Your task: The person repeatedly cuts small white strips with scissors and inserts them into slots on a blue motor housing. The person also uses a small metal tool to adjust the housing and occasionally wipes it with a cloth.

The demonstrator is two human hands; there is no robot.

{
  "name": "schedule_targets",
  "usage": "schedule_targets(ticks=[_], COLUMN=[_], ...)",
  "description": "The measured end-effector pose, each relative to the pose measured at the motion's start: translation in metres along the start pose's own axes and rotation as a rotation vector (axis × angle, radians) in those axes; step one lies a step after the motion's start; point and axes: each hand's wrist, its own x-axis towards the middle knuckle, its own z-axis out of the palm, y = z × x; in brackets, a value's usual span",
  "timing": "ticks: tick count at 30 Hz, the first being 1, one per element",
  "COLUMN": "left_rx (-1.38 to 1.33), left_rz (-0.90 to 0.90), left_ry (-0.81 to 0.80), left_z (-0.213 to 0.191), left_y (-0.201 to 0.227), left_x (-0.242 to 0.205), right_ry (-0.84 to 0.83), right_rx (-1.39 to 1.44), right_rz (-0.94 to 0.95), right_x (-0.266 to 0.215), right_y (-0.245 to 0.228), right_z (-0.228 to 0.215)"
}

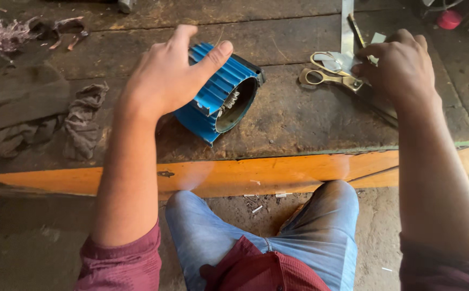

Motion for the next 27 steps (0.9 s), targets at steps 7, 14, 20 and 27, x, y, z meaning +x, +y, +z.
schedule_targets(ticks=[7,14,20,27], left_rx=[-0.263,-0.134,-0.045,0.273], left_rz=[0.237,0.416,0.164,0.033], left_ry=[0.439,0.39,0.154,-0.125], left_z=[0.04,0.076,0.029,-0.032], left_y=[-0.028,-0.039,0.001,0.022], left_x=[-0.045,-0.084,-0.076,-0.059], right_ry=[-0.059,-0.104,-0.012,-0.07], right_rx=[0.075,0.403,0.439,0.43], right_rz=[0.063,0.167,0.078,0.193], right_x=[0.012,0.014,0.013,0.008], right_y=[0.006,0.005,-0.006,0.006], right_z=[0.012,-0.001,-0.015,-0.007])
